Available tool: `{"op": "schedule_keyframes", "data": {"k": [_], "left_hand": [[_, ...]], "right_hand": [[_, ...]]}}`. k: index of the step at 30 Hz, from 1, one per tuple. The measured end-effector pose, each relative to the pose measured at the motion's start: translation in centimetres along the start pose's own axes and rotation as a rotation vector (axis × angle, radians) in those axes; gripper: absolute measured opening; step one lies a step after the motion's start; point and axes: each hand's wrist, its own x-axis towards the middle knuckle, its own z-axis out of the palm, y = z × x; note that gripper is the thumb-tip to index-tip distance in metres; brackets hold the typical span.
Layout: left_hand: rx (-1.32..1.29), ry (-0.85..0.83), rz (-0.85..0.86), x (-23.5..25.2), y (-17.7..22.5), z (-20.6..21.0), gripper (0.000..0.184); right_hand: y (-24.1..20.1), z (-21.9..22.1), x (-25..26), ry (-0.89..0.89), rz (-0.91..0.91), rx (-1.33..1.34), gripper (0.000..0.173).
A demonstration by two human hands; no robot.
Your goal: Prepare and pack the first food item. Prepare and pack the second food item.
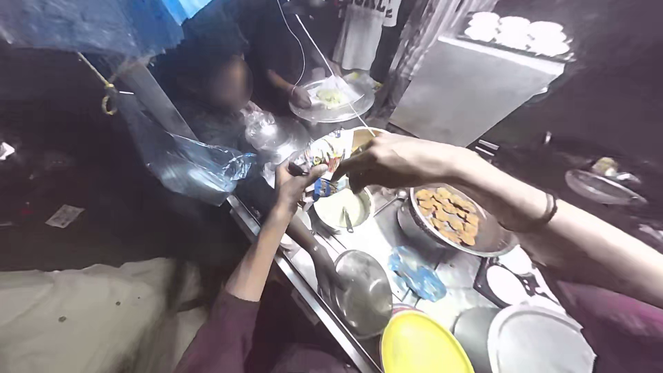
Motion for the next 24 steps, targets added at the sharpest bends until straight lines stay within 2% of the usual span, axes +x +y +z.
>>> {"op": "schedule_keyframes", "data": {"k": [1,2,3,7,11,17,24], "left_hand": [[0.016,-0.027,-0.01,-0.5,0.5,0.2,0.051],[0.027,-0.047,-0.017,-0.8,0.9,0.3,0.052],[0.046,-0.071,-0.013,-1.0,1.3,0.4,0.054],[-0.003,-0.159,0.017,-1.8,2.8,1.3,0.05],[-0.099,-0.25,0.005,-3.0,3.4,2.0,0.042],[-0.153,-0.238,-0.136,-4.6,4.0,1.8,0.024],[-0.234,-0.211,-0.13,-5.6,3.3,2.0,0.017]], "right_hand": [[2.0,2.3,-0.1,0.274,-0.146,-0.028,0.021],[3.6,3.9,0.2,0.453,-0.247,-0.039,0.018],[4.2,4.5,0.1,0.53,-0.291,-0.043,0.017],[3.6,5.0,-0.7,0.639,-0.325,-0.107,0.016],[3.4,5.9,-0.2,0.835,-0.369,-0.16,0.019],[2.1,7.8,-0.4,0.949,-0.374,-0.242,0.012],[1.6,9.6,0.1,1.029,-0.429,-0.346,0.015]]}}
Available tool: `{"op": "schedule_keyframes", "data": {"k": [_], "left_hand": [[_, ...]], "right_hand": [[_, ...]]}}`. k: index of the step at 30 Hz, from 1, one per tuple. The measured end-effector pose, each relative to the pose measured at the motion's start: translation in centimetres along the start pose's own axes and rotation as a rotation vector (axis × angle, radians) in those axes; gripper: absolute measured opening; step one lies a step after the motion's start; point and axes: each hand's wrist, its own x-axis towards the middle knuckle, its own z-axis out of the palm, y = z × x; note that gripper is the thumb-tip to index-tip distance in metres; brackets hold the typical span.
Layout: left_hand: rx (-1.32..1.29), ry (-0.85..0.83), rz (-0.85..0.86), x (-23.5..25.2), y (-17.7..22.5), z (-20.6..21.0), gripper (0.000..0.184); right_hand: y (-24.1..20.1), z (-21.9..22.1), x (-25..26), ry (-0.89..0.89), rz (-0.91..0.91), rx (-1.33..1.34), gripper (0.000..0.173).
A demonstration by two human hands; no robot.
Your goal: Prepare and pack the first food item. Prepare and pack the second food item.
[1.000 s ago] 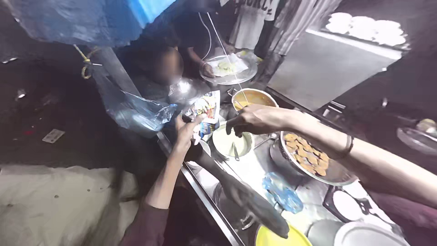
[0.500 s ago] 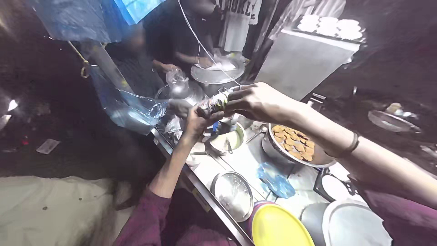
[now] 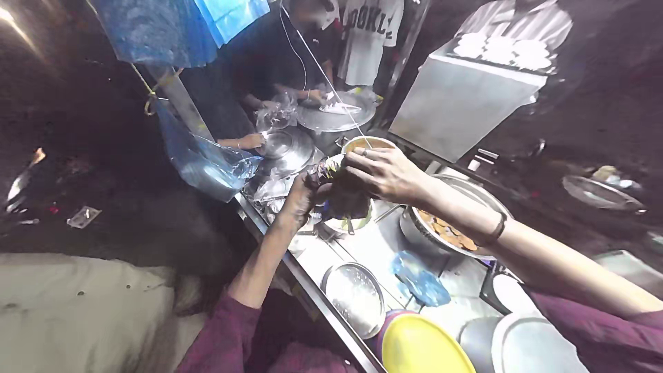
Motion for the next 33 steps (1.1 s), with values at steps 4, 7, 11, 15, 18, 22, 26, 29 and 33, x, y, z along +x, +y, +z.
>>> {"op": "schedule_keyframes", "data": {"k": [4,7,11,15,18,22,26,29,33], "left_hand": [[0.043,-0.009,-0.048,0.0,-0.5,-0.1,0.016],[0.029,-0.097,-0.061,-0.3,-0.9,-0.4,0.02],[-0.124,-0.166,-0.021,-2.4,-1.6,-0.4,0.041],[-0.248,0.046,-0.014,-3.4,2.4,0.3,0.015],[0.078,0.203,0.309,-0.7,4.4,-2.7,0.041],[0.215,0.257,0.28,0.5,3.5,-4.9,0.044],[0.119,0.004,0.2,-2.2,1.0,-3.8,0.043],[0.003,0.073,0.043,-5.1,1.0,-3.5,0.041],[-0.091,0.171,0.192,-3.2,2.8,-5.1,0.049]], "right_hand": [[0.0,-0.2,-0.3,-0.05,0.006,0.112,0.01],[2.3,-2.6,1.1,-0.054,0.006,0.292,0.014],[7.5,-1.8,1.1,0.129,0.161,0.366,0.014],[2.4,6.2,-4.1,0.289,0.434,0.225,0.013],[-3.8,8.3,-6.6,0.061,0.329,0.26,0.02],[-5.4,-1.9,-1.3,-0.2,0.097,0.394,0.023],[0.6,-5.4,5.1,-0.049,0.063,0.26,0.014],[1.5,1.0,3.7,0.084,0.287,0.323,0.013],[-3.1,11.2,-1.7,0.251,0.258,0.256,0.017]]}}
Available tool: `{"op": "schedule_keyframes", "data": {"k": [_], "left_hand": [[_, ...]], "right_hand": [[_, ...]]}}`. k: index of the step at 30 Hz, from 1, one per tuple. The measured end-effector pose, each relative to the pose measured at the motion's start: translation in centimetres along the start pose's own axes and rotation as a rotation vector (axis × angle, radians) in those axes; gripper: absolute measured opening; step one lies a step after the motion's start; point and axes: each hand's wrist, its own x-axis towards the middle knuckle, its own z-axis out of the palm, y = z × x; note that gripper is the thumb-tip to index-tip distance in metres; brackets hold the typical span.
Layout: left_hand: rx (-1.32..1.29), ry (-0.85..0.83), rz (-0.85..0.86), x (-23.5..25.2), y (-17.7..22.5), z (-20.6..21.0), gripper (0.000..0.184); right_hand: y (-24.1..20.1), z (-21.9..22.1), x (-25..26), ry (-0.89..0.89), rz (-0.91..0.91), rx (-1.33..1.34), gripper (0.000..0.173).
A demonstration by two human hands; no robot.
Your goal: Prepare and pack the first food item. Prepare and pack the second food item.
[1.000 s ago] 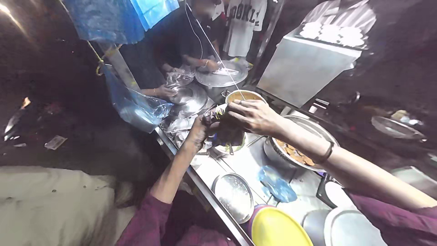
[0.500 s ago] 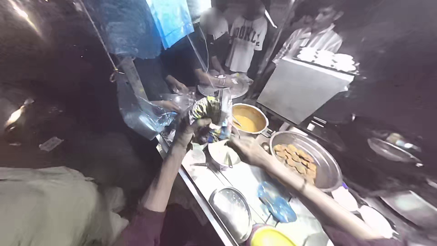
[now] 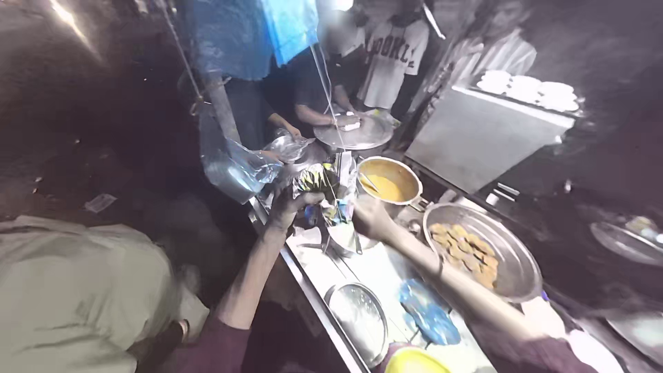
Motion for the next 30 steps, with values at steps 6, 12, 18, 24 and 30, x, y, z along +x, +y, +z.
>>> {"op": "schedule_keyframes", "data": {"k": [6,12,18,24,30], "left_hand": [[0.141,0.378,0.122,0.4,-1.2,-0.6,0.047],[0.462,-0.137,0.195,-2.1,-2.0,-1.7,0.052],[0.119,0.126,0.13,-5.2,-0.6,-1.1,0.046],[0.354,0.435,0.248,0.0,0.5,-4.1,0.064],[0.347,-0.068,0.258,-2.4,-1.3,-3.3,0.057]], "right_hand": [[-6.6,-5.3,3.8,-0.711,-0.239,0.085,0.009],[0.2,-9.3,16.4,-0.274,-0.171,0.333,0.015],[2.3,1.0,4.3,-0.334,0.209,-0.03,0.017],[-7.3,-4.9,3.7,-0.407,-0.273,0.104,0.016],[2.8,-7.2,16.4,0.096,-0.014,0.893,0.017]]}}
